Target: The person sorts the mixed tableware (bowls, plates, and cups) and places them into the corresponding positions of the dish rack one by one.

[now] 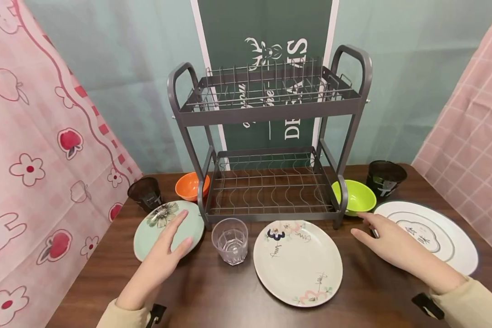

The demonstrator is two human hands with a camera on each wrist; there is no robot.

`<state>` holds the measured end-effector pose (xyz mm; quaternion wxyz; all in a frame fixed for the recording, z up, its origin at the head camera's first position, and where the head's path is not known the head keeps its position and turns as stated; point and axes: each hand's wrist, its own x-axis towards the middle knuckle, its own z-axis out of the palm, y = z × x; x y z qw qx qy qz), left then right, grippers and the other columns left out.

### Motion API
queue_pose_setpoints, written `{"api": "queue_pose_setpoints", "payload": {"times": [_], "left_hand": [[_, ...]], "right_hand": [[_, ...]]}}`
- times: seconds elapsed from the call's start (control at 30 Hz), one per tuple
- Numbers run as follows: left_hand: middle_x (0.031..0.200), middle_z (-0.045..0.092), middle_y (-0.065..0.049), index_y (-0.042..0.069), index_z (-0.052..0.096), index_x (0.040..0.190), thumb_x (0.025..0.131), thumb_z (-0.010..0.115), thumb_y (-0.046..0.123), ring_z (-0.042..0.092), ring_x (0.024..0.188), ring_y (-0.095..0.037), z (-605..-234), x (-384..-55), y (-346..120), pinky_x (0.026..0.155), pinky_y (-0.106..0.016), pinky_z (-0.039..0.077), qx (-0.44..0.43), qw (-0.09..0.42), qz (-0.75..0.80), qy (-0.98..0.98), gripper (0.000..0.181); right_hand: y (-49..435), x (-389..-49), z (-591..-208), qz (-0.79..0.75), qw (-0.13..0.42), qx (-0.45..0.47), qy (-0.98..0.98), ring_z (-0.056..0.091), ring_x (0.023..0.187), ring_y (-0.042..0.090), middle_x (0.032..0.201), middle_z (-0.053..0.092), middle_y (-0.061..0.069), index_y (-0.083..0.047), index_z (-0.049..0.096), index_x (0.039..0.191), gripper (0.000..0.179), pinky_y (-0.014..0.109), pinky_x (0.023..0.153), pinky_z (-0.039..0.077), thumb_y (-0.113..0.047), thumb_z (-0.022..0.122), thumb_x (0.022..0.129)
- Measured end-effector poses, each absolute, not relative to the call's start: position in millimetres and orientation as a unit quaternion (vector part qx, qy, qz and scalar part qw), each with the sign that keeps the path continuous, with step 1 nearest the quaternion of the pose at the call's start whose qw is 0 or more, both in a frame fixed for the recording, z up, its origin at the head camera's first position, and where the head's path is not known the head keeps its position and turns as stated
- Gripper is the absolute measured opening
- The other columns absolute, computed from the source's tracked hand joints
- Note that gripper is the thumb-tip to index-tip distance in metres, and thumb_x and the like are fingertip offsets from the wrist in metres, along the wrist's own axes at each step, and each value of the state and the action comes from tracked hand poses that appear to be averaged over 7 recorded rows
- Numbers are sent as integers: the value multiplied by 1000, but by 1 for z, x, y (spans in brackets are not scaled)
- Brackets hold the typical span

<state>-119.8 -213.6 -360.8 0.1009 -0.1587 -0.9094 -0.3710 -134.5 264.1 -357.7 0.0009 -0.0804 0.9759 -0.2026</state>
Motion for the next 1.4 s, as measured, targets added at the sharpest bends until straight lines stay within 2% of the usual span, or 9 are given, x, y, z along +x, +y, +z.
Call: {"api": "queue_pose_setpoints", "payload": {"times": [0.1,0.27,0.43,0.57,0.63,0.77,0.87,1.1,1.4], "left_hand": [[147,35,-11,14,33,143,91,56,20,34,132,-36,-362,-114,-216,102,-55,27,-147,95,-369,-913,57],[141,43,-14,15,36,142,92,56,19,45,123,-34,-366,-100,-221,96,-54,38,-126,75,-373,-916,54],[141,44,-9,21,37,141,93,54,19,49,119,-20,-371,-87,-219,93,-41,45,-107,34,-413,-904,51],[141,45,-9,17,39,140,92,55,16,50,117,-9,-375,-79,-213,93,-34,46,-125,19,-434,-892,50],[141,45,-8,16,40,140,92,56,16,49,119,-12,-376,-75,-210,94,-35,46,-126,4,-439,-890,51],[144,41,-6,18,39,140,92,57,23,44,125,-27,-377,-68,-204,96,-43,44,-107,-53,-446,-887,52],[145,40,-6,18,39,140,92,57,25,41,127,-33,-379,-66,-200,97,-46,43,-102,-83,-448,-884,52],[141,44,-9,12,39,139,92,55,22,47,120,-34,-388,-63,-189,92,-37,46,-147,-85,-438,-883,51],[141,44,-11,13,35,142,95,51,21,47,122,-31,-394,-62,-171,97,-31,43,-192,-146,-474,-847,50]], "right_hand": [[262,-135,-359,-222,9,-82,972,58,99,40,113,58,27,8,45,129,64,52,78,46,-44,51,92],[258,-131,-363,-257,35,-79,963,59,100,42,114,59,28,5,45,130,58,52,79,47,-40,50,94],[252,-129,-370,-286,62,-76,953,58,103,41,113,61,26,4,45,130,56,52,81,48,-40,49,94],[249,-129,-375,-294,80,-73,950,57,105,42,115,60,26,4,44,130,57,52,82,48,-41,47,94],[248,-129,-377,-293,85,-70,950,58,105,41,115,60,25,3,44,131,58,51,82,48,-42,47,95],[246,-129,-380,-291,92,-64,950,58,105,41,115,60,25,3,44,131,59,51,82,48,-43,46,94],[244,-130,-382,-293,105,-59,949,57,106,42,117,58,27,4,43,131,61,52,83,48,-44,45,94],[241,-129,-385,-297,115,-54,946,59,103,36,116,59,25,3,43,131,61,50,82,48,-45,46,94],[238,-128,-392,-304,114,-63,944,60,101,33,113,62,22,4,45,129,58,47,81,48,-42,48,94]]}}
